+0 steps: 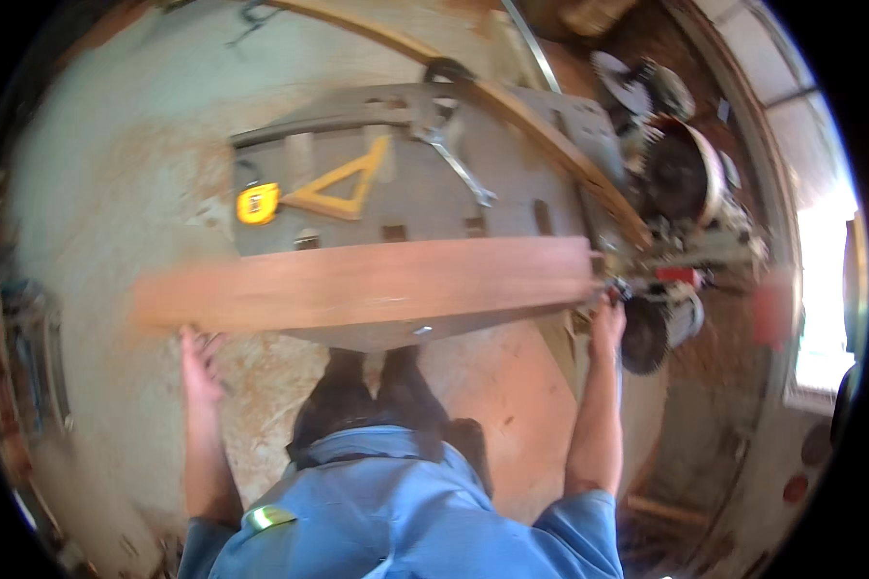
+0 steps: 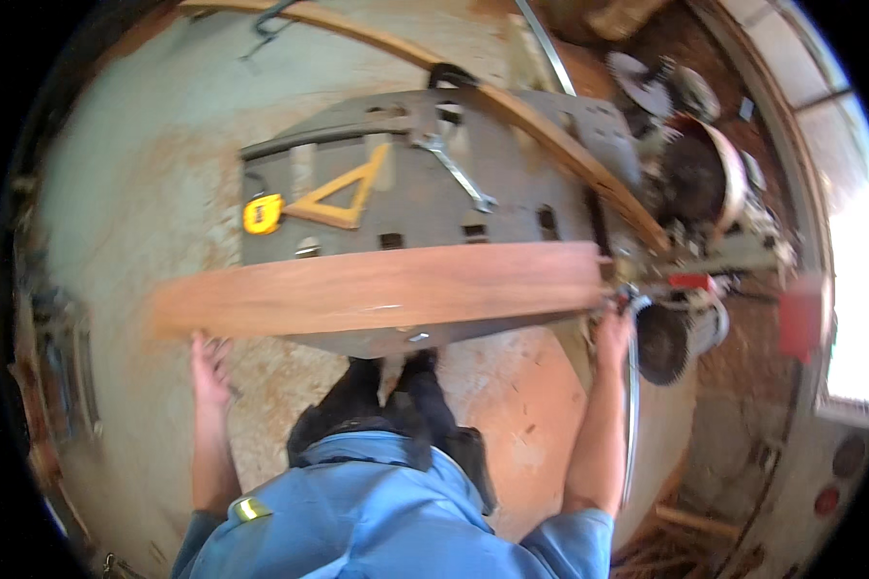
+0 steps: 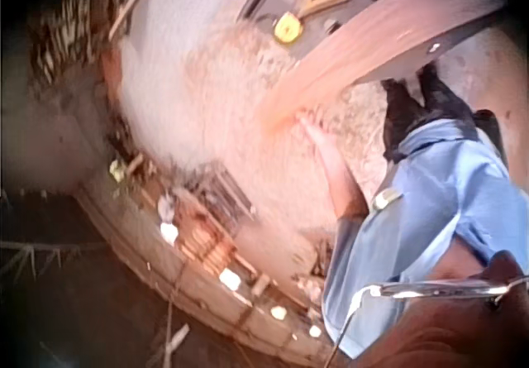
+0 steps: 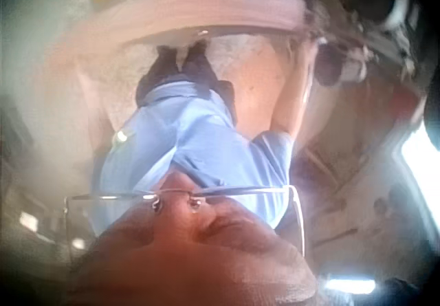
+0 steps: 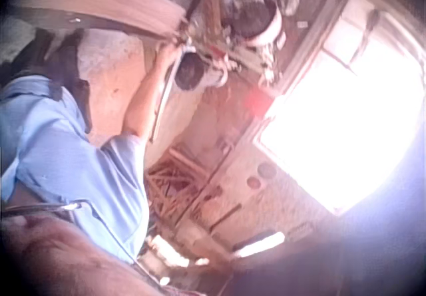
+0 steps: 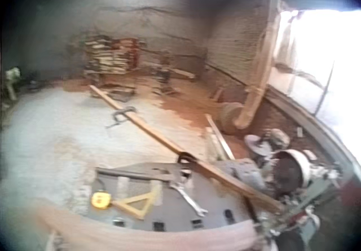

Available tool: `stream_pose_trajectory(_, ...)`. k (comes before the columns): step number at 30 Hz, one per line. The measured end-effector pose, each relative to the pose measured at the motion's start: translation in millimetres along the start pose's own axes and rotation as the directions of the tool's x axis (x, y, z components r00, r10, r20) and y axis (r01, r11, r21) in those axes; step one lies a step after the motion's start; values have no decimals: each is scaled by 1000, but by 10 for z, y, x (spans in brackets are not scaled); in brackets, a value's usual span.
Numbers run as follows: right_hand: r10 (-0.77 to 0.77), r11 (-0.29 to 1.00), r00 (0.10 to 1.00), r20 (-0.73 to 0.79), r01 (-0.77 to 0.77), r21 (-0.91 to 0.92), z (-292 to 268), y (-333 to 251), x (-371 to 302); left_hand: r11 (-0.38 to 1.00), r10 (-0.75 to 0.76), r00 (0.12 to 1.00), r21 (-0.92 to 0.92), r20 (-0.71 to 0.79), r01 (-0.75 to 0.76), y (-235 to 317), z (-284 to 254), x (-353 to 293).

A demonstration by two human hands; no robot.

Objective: The person marks a wooden plank with a pencil using a speed square and tape measure on a miter saw table, then moves to a drill press area and secures the plank with a C-clamp.

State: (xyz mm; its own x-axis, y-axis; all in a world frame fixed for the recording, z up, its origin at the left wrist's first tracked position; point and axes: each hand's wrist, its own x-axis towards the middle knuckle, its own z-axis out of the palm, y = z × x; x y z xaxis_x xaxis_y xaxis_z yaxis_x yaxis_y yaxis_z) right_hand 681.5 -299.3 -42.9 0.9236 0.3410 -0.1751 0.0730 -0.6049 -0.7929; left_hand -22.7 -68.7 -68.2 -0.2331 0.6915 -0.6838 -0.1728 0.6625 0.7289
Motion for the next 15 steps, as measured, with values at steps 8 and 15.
stream_pose_trajectory(8,-51,993,965,256,21,119,-93,13,332,936,-48,996,-344,74,70,-47,538,-126)
stream_pose_trajectory(15,-118,980,965,233,75,187,-198,192,558,984,-9,991,-175,-131,-14,37,594,-281)
